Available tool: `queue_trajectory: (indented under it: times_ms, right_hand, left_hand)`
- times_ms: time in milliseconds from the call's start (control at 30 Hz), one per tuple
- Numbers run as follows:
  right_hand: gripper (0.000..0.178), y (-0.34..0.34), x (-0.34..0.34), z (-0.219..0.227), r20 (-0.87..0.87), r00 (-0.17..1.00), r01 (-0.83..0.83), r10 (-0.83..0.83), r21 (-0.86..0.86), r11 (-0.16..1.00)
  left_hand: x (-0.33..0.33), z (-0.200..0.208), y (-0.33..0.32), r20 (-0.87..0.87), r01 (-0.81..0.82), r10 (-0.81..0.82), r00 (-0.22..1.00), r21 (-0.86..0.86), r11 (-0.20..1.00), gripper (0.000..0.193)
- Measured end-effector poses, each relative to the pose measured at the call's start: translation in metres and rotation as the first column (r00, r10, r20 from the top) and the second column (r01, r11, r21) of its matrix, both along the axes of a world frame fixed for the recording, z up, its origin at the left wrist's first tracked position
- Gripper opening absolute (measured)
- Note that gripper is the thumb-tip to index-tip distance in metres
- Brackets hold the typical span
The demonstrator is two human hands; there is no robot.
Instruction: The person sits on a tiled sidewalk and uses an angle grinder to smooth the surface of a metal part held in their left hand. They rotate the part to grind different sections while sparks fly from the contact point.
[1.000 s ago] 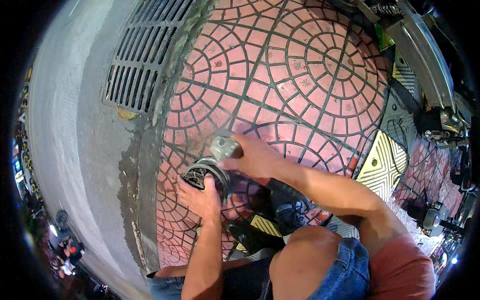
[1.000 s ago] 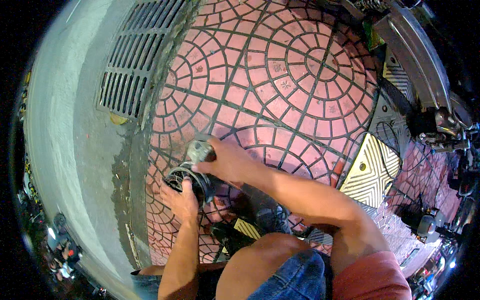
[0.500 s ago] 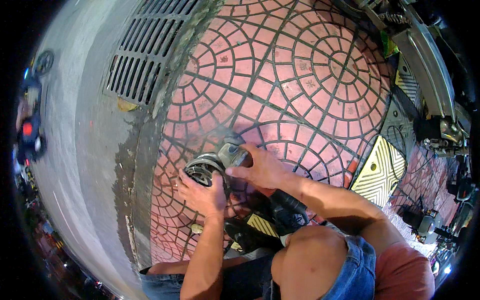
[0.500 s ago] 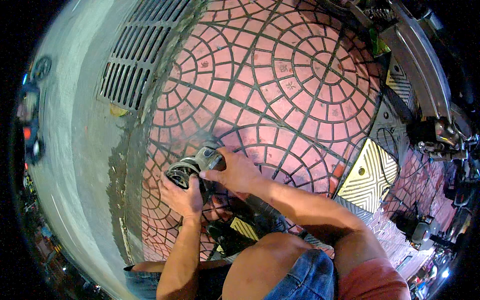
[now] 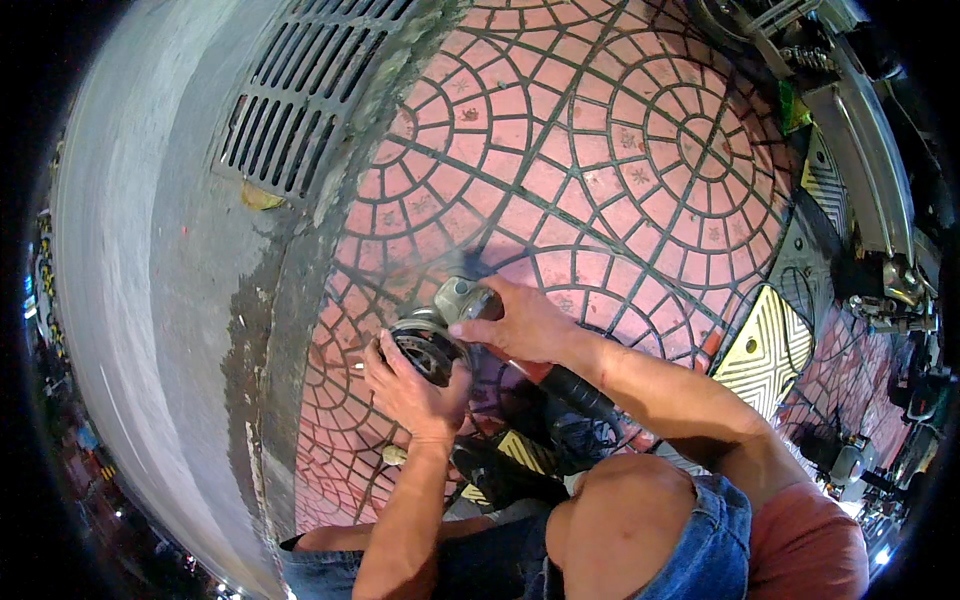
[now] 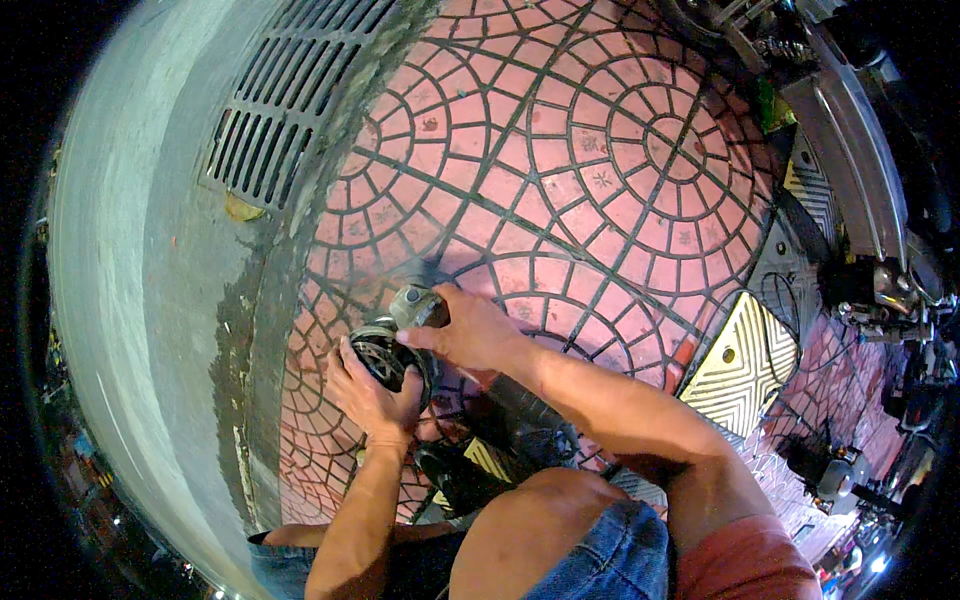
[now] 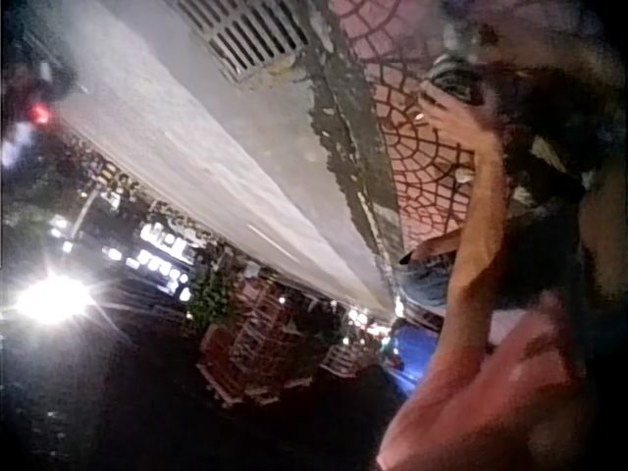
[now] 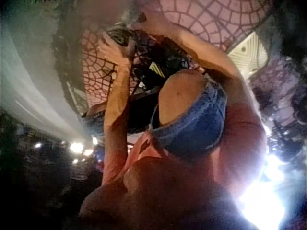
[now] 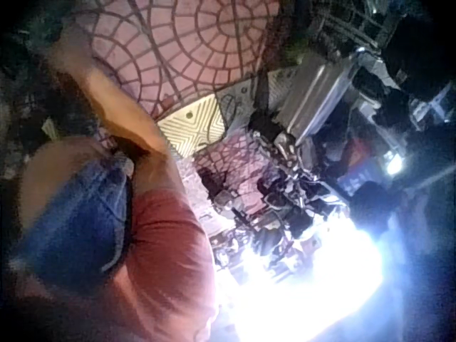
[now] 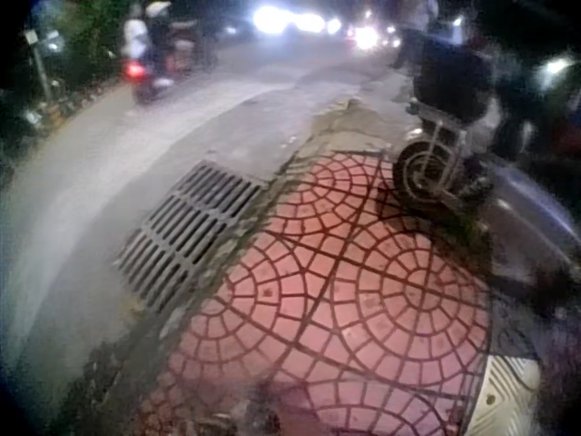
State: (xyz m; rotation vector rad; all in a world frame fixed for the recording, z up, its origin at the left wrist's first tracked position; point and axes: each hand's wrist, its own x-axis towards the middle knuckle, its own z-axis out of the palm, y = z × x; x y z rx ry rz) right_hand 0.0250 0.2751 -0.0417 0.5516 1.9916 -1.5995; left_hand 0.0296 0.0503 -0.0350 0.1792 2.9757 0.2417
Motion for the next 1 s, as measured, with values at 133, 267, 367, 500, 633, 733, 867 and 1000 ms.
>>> queue_trajectory:
  times_ms: [133,267,367,500,633,733,867,1000]
  right_hand:
    - [0.087,-0.004,-0.017,-0.007,-0.024,0.998,-0.053,0.053,0.025,0.998]
    - [0.084,-0.003,-0.048,-0.010,0.023,0.983,-0.182,0.184,-0.084,0.980]
    - [0.073,-0.009,-0.072,-0.023,-0.054,0.952,-0.305,0.302,-0.064,0.950]
    - [0.072,-0.021,-0.100,-0.046,-0.104,0.916,-0.398,0.387,-0.114,0.911]
    - [0.081,-0.034,-0.124,-0.043,-0.069,0.908,-0.412,0.413,0.034,0.911]
    - [0.095,-0.025,-0.093,-0.026,-0.090,0.980,-0.187,0.180,-0.078,0.979]
    - [0.092,0.021,-0.040,0.006,-0.008,1.000,-0.013,0.012,-0.071,0.997]
    - [0.090,0.038,0.020,0.005,-0.019,0.999,0.032,-0.031,0.076,0.997]
  left_hand:
    - [0.001,0.007,-0.006,0.049,0.073,-0.074,0.996,0.028,0.997,0.115]
    - [0.001,0.003,-0.019,0.001,0.175,-0.176,0.984,0.095,0.980,0.115]
    - [0.001,-0.001,-0.030,-0.021,0.238,-0.237,0.971,0.108,0.965,0.116]
    - [-0.001,-0.003,-0.037,0.005,0.350,-0.352,0.936,0.105,0.931,0.119]
    - [-0.020,0.001,-0.046,0.046,0.588,-0.592,0.804,0.076,0.805,0.125]
    - [-0.025,0.012,-0.047,0.087,0.617,-0.627,0.774,0.117,0.778,0.126]
    - [-0.018,0.040,-0.031,0.151,0.401,-0.407,0.901,0.071,0.913,0.124]
    - [-0.006,0.035,-0.007,0.249,0.014,-0.032,0.968,0.074,0.997,0.123]
